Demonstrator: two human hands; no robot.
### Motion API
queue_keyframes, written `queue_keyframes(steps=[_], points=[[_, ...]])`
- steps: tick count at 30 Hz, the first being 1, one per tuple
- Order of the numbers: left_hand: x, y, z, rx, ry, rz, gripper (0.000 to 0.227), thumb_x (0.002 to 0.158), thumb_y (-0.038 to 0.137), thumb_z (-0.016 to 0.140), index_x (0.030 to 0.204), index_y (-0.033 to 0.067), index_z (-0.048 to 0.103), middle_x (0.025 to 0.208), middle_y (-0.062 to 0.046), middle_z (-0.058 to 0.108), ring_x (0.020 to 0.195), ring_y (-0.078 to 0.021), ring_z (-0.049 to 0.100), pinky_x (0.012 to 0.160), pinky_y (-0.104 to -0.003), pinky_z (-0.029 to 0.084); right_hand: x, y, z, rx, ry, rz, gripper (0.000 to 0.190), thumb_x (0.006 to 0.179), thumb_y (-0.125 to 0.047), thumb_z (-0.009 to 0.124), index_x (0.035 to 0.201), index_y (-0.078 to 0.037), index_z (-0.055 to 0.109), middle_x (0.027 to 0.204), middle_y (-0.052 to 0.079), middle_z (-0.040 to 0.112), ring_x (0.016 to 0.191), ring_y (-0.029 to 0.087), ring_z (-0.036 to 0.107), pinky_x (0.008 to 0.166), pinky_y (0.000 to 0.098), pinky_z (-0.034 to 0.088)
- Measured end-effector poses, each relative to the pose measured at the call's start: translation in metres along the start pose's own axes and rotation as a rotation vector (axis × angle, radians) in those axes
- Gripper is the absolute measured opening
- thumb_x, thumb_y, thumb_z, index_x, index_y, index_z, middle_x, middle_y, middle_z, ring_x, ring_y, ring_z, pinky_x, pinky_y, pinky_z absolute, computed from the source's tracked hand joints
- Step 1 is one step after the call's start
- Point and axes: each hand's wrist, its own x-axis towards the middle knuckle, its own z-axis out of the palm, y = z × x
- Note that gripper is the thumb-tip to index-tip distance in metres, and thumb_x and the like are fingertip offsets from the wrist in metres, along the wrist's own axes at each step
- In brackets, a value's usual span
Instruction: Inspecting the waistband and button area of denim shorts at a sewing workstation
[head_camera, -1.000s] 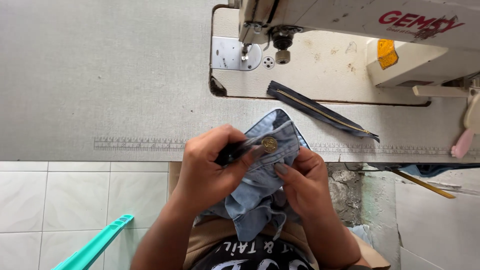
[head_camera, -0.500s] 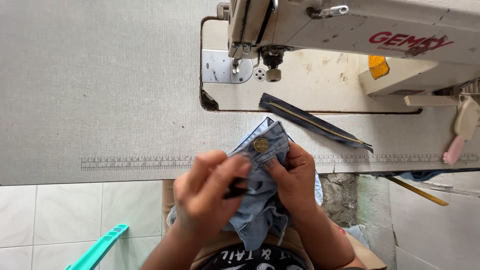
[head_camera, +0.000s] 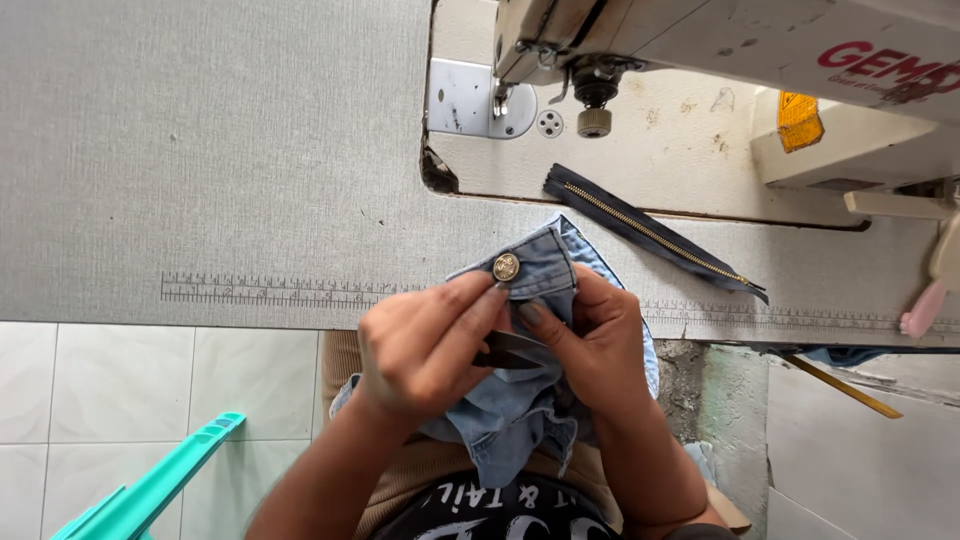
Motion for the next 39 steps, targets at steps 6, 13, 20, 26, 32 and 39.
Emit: queue_keyframes(steps=[6, 13, 20, 26, 32, 39], points=[[0.004, -0.005, -0.002, -0.287, -0.044, -0.236, 0.008, 0.084, 0.010, 0.081, 0.087, 0.0069, 0.074, 0.085, -0.007, 0.075, 0.068, -0.0271, 0.073, 0.063, -0.031, 0.060, 0.003, 0.001, -0.002, 0.061, -0.068, 0.042, 0.019, 0.083, 0.001, 0.079, 0.100, 0.007, 0.073, 0.094, 0.016, 0.073, 0.094, 0.019, 0.068, 0.082, 0.0360, 0.060], [0.009, -0.005, 0.002, -0.535, -0.047, -0.504, 0.011, 0.080, -0.004, 0.080, 0.088, 0.0036, 0.076, 0.085, -0.011, 0.077, 0.071, -0.0316, 0.076, 0.064, -0.035, 0.062, 0.010, 0.005, -0.008, 0.229, -0.062, 0.144, 0.021, 0.081, 0.006, 0.078, 0.100, 0.010, 0.069, 0.086, 0.017, 0.073, 0.085, 0.023, 0.076, 0.075, 0.0361, 0.063], [0.009, -0.002, 0.007, -0.525, -0.060, -0.584, 0.008, 0.086, 0.000, 0.079, 0.090, 0.0060, 0.077, 0.088, -0.010, 0.078, 0.076, -0.0301, 0.078, 0.066, -0.035, 0.062, 0.009, 0.001, 0.003, 0.260, 0.083, 0.158, 0.022, 0.075, 0.007, 0.084, 0.091, 0.008, 0.069, 0.075, 0.015, 0.071, 0.075, 0.020, 0.075, 0.067, 0.0343, 0.065], [0.011, 0.011, 0.002, -0.320, -0.040, -0.481, 0.008, 0.087, 0.005, 0.078, 0.095, 0.0065, 0.078, 0.091, -0.009, 0.078, 0.072, -0.0265, 0.076, 0.064, -0.035, 0.063, 0.006, -0.003, 0.008, 0.117, 0.239, 0.170, 0.015, 0.078, 0.005, 0.080, 0.079, 0.009, 0.066, 0.061, 0.013, 0.064, 0.060, 0.014, 0.067, 0.056, 0.0308, 0.062], [0.016, 0.040, -0.035, -0.045, -0.371, -0.458, 0.053, 0.105, 0.033, 0.055, 0.138, -0.0081, 0.055, 0.118, -0.020, 0.064, 0.103, -0.0307, 0.073, 0.084, -0.037, 0.061, 0.012, -0.024, 0.026, -0.030, 0.289, 0.276, 0.019, 0.083, -0.016, 0.080, 0.074, -0.005, 0.068, 0.068, -0.006, 0.062, 0.062, 0.002, 0.050, 0.050, 0.0204, 0.043], [0.005, 0.051, -0.021, -0.031, -0.304, -0.459, 0.021, 0.102, 0.010, 0.060, 0.117, -0.0056, 0.064, 0.101, -0.018, 0.065, 0.082, -0.0314, 0.069, 0.067, -0.038, 0.056, 0.009, -0.024, 0.029, -0.030, 0.299, 0.224, 0.026, 0.083, -0.016, 0.079, 0.067, -0.010, 0.060, 0.064, -0.011, 0.051, 0.060, 0.001, 0.038, 0.048, 0.0207, 0.031]])
